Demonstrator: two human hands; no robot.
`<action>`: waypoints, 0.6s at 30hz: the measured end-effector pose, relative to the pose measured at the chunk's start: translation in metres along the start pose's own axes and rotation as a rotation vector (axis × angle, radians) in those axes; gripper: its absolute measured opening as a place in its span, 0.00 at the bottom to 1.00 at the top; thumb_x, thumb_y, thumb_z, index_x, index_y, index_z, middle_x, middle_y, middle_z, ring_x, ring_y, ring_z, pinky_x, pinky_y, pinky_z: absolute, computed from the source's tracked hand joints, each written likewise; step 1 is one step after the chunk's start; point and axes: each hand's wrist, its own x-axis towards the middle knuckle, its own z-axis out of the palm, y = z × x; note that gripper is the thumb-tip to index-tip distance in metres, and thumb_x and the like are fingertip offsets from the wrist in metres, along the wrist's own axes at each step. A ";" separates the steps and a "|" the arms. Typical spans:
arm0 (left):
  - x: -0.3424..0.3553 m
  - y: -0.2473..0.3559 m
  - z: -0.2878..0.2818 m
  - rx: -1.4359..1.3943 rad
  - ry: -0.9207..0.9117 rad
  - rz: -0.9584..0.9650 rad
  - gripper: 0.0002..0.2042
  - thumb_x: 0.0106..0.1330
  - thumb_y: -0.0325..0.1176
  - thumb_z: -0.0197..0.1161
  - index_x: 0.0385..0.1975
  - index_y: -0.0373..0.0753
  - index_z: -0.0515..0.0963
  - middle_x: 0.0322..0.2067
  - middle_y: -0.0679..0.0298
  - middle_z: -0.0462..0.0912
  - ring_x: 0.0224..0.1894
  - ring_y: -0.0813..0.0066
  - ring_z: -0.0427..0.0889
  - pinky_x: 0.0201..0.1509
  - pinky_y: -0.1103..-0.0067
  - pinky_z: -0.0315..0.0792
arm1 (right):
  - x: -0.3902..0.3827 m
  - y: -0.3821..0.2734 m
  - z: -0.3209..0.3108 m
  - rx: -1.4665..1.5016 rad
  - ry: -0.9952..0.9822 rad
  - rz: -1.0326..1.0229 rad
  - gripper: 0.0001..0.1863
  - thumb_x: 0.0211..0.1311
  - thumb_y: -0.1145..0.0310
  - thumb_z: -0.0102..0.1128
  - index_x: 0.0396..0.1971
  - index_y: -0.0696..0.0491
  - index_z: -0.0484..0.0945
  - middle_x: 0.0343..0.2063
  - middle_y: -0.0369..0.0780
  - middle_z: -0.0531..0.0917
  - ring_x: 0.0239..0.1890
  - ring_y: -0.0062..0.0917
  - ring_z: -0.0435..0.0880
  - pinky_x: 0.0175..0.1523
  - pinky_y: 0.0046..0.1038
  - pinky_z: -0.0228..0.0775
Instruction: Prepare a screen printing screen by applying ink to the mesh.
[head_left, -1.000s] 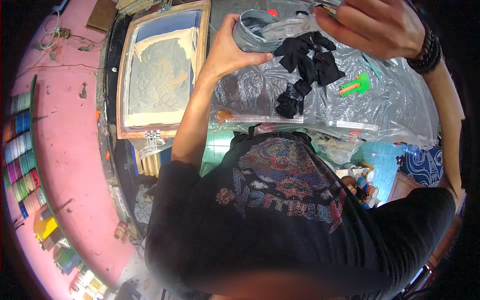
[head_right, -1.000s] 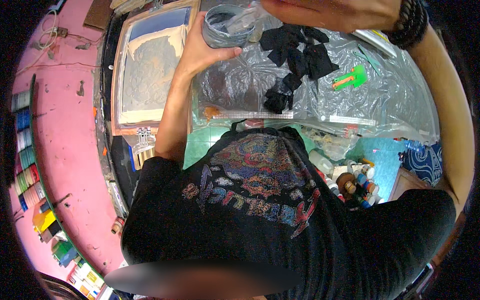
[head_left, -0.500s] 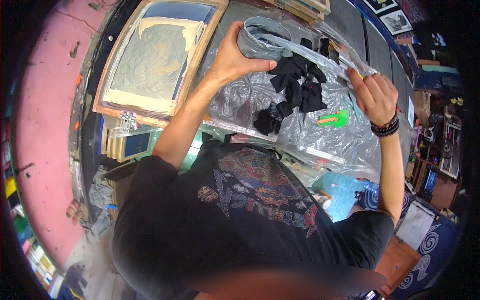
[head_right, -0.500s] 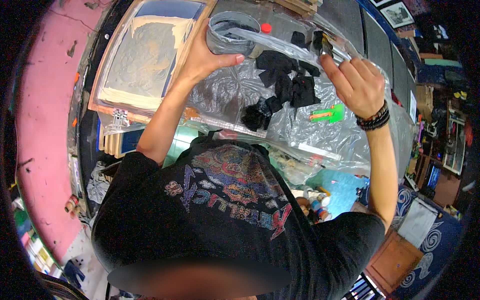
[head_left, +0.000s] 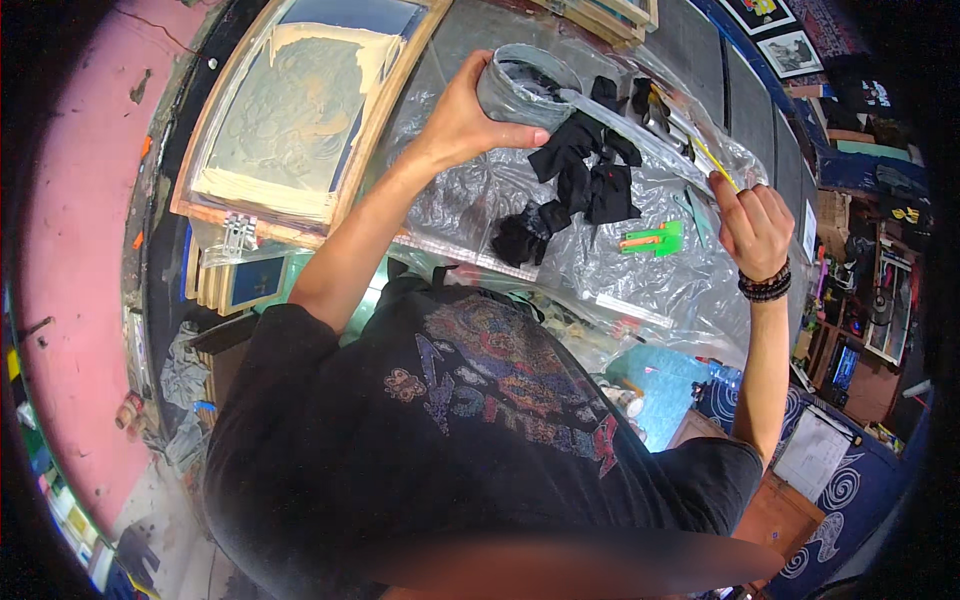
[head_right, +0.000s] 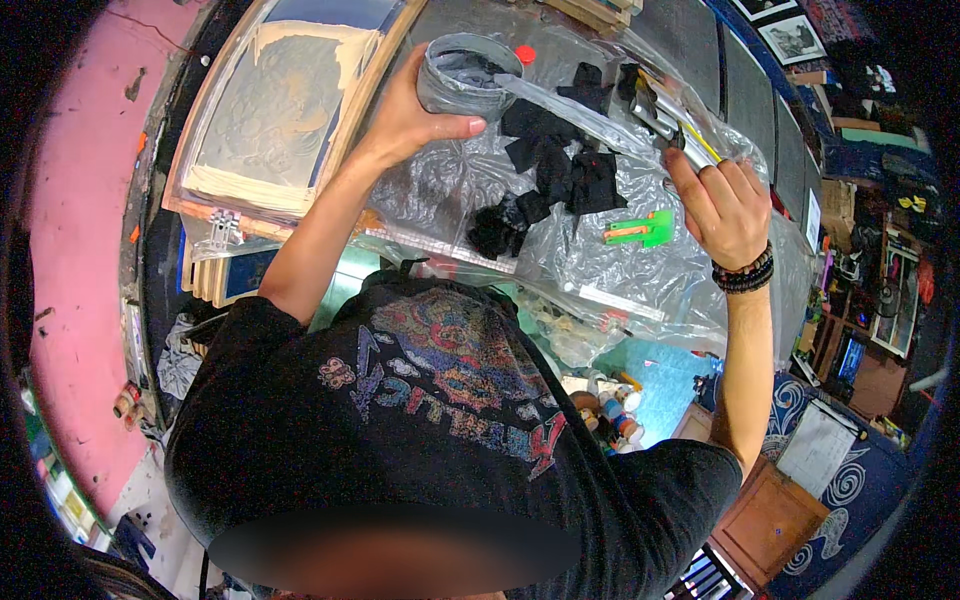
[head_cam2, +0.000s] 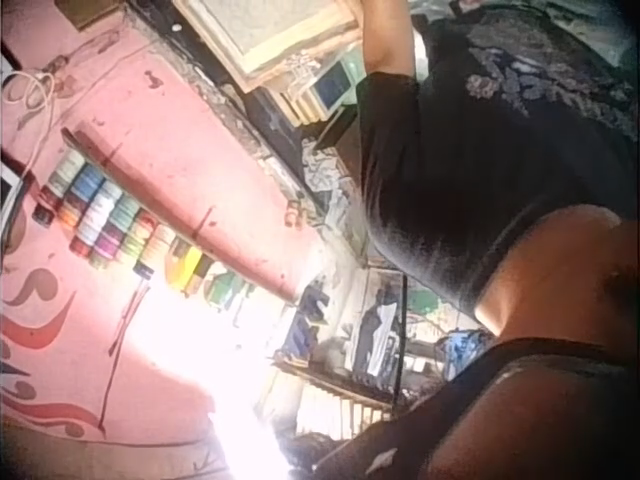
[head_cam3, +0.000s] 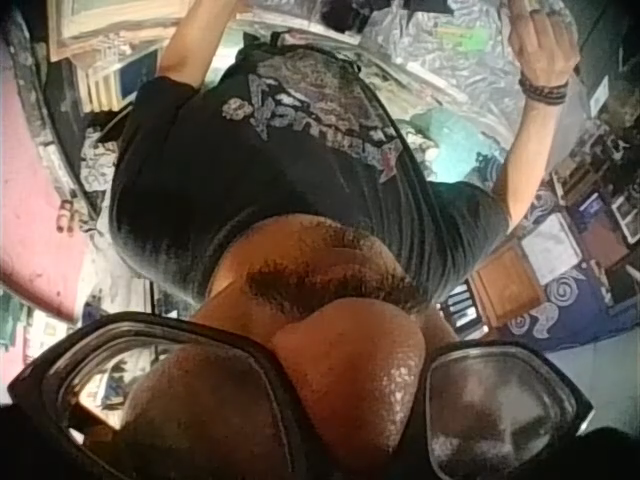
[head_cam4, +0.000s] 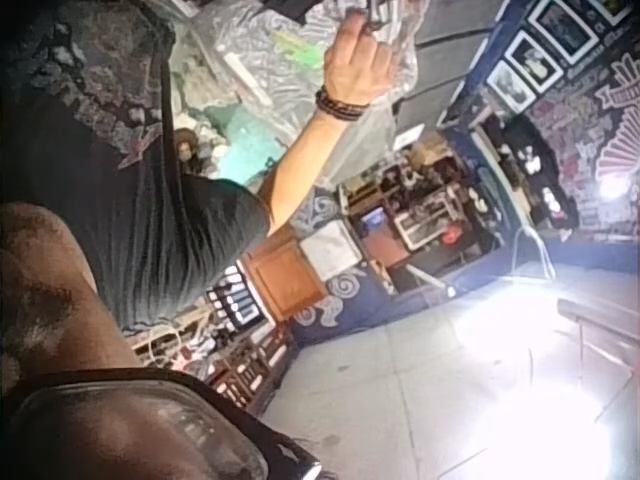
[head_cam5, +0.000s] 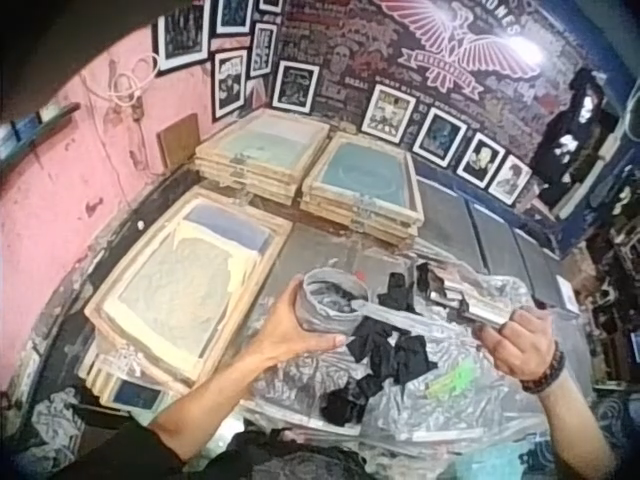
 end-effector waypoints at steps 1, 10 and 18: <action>-0.001 0.001 0.001 -0.003 -0.002 -0.003 0.52 0.34 0.51 0.86 0.60 0.29 0.67 0.56 0.48 0.76 0.62 0.59 0.73 0.68 0.71 0.63 | -0.002 0.000 -0.001 0.001 -0.004 0.001 0.23 0.50 0.73 0.62 0.50 0.54 0.81 0.20 0.34 0.66 0.22 0.25 0.70 0.27 0.29 0.64; -0.008 0.014 0.005 -0.007 -0.053 -0.116 0.59 0.37 0.45 0.85 0.68 0.24 0.57 0.60 0.46 0.73 0.65 0.57 0.72 0.72 0.70 0.61 | -0.015 -0.004 -0.005 0.016 -0.012 0.037 0.24 0.46 0.78 0.61 0.49 0.58 0.82 0.19 0.38 0.65 0.20 0.30 0.69 0.27 0.32 0.64; -0.013 0.003 0.006 -0.093 -0.091 -0.185 0.59 0.38 0.44 0.85 0.68 0.23 0.55 0.60 0.44 0.73 0.65 0.58 0.72 0.71 0.70 0.62 | -0.039 -0.007 -0.006 -0.067 -0.012 0.253 0.20 0.50 0.74 0.62 0.47 0.54 0.83 0.21 0.37 0.71 0.24 0.29 0.74 0.29 0.32 0.67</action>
